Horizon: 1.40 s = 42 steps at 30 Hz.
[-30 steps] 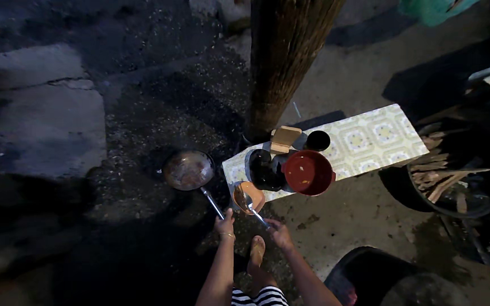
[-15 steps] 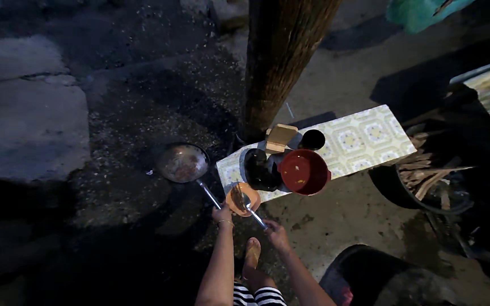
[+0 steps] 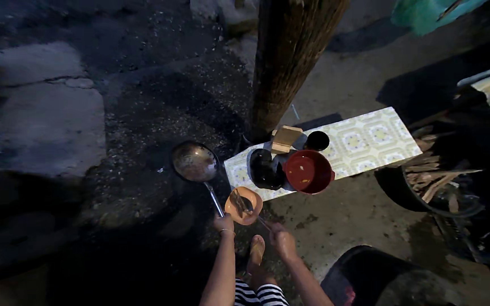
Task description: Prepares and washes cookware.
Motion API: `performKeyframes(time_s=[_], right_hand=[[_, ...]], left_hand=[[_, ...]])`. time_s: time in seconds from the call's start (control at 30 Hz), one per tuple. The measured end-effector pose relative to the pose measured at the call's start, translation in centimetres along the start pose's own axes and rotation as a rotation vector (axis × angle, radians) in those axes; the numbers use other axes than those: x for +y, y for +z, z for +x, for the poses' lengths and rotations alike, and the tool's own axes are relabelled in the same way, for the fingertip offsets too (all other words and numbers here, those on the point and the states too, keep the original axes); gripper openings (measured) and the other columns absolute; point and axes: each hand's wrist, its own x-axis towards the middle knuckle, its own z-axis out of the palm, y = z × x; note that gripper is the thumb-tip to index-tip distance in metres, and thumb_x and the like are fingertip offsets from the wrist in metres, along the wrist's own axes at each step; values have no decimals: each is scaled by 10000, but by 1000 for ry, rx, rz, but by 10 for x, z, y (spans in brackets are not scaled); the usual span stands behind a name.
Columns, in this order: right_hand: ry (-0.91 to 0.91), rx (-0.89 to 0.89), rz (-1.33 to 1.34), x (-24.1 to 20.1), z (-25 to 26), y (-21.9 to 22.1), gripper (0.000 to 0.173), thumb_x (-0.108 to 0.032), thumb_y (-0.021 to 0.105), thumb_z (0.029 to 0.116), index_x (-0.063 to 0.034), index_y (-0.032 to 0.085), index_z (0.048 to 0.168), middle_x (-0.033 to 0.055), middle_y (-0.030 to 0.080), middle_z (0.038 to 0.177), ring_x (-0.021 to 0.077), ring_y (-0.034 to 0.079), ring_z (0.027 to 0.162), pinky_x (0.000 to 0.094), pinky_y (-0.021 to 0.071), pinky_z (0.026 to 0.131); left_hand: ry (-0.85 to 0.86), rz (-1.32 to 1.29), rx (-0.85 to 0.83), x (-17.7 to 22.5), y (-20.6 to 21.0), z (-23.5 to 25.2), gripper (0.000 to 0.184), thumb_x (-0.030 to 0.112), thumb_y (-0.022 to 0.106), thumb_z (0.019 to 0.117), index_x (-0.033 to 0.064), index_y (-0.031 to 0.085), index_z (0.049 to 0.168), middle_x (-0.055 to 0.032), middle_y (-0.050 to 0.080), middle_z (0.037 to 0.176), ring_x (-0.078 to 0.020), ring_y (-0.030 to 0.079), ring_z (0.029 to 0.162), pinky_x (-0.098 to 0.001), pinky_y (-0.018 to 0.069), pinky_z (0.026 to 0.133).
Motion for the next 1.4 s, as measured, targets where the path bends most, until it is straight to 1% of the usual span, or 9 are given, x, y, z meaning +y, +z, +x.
performKeyframes(time_s=[0.23, 0.3, 0.4, 0.5, 0.67, 0.77, 1.03, 1.27, 1.4], right_hand=[[-80, 245, -214, -17, -67, -28, 377, -95, 529, 1026, -138, 658, 1377, 160, 643, 1350, 368, 653, 1194, 511, 578, 894], [-50, 306, -68, -14, -89, -35, 385, -78, 532, 1011, -100, 646, 1379, 175, 644, 1341, 373, 693, 1106, 538, 586, 847], [14, 292, 323, 2, -115, -33, 402, -116, 515, 1021, -47, 600, 1408, 195, 634, 1341, 342, 678, 1108, 526, 544, 956], [70, 321, 701, 11, -139, -15, 348, -217, 633, 1016, 39, 657, 1251, 196, 690, 1073, 255, 664, 908, 431, 546, 862], [156, 306, 907, 17, -163, 30, 412, -430, 688, 961, -90, 709, 1193, 127, 722, 1009, 244, 695, 912, 511, 563, 871], [109, 392, 1078, 6, -185, 36, 375, -355, 703, 975, -33, 720, 1165, 146, 708, 1028, 219, 665, 908, 435, 544, 877], [131, 437, 1129, 7, -226, 31, 418, -390, 675, 994, -31, 708, 1204, 179, 707, 1110, 262, 670, 1015, 476, 517, 952], [202, 484, 1031, 19, -203, 38, 357, -300, 694, 981, -9, 708, 1188, 200, 709, 1122, 308, 679, 1055, 511, 522, 981], [208, 472, 981, 5, -176, 33, 282, -248, 689, 979, -14, 724, 1132, 171, 721, 1031, 265, 689, 949, 476, 546, 908]], left_hand=[[19, 57, -8, 6, -48, -35, 267, 32, 670, 932, -52, 649, 1185, -240, 681, 1018, -337, 672, 895, -497, 560, 811], [35, 60, -9, 7, -62, -48, 262, 20, 671, 927, -57, 649, 1176, -239, 676, 1007, -332, 665, 878, -491, 557, 798], [64, 73, -23, 0, -85, -65, 268, 32, 682, 922, -52, 649, 1174, -242, 679, 1014, -340, 671, 880, -501, 563, 799], [130, 110, -62, -2, -111, -92, 284, 55, 681, 938, -72, 640, 1189, -282, 670, 1068, -391, 667, 950, -554, 552, 848], [313, 222, -156, -15, -152, -126, 311, 58, 659, 945, -86, 616, 1217, -287, 656, 1086, -371, 661, 931, -542, 562, 826], [372, 236, -269, -22, -174, -138, 336, 31, 627, 957, -86, 569, 1266, -275, 625, 1121, -326, 647, 899, -490, 577, 801], [368, 267, -476, -10, -190, -189, 373, 13, 555, 987, -81, 480, 1340, -257, 553, 1181, -284, 594, 929, -439, 558, 816], [343, 142, -496, -21, -169, -180, 331, -7, 594, 973, -92, 530, 1286, -251, 596, 1126, -281, 626, 889, -432, 572, 792], [263, 34, -473, -11, -172, -167, 316, 7, 604, 1000, -119, 531, 1281, -264, 616, 1165, -286, 657, 957, -418, 586, 845]])
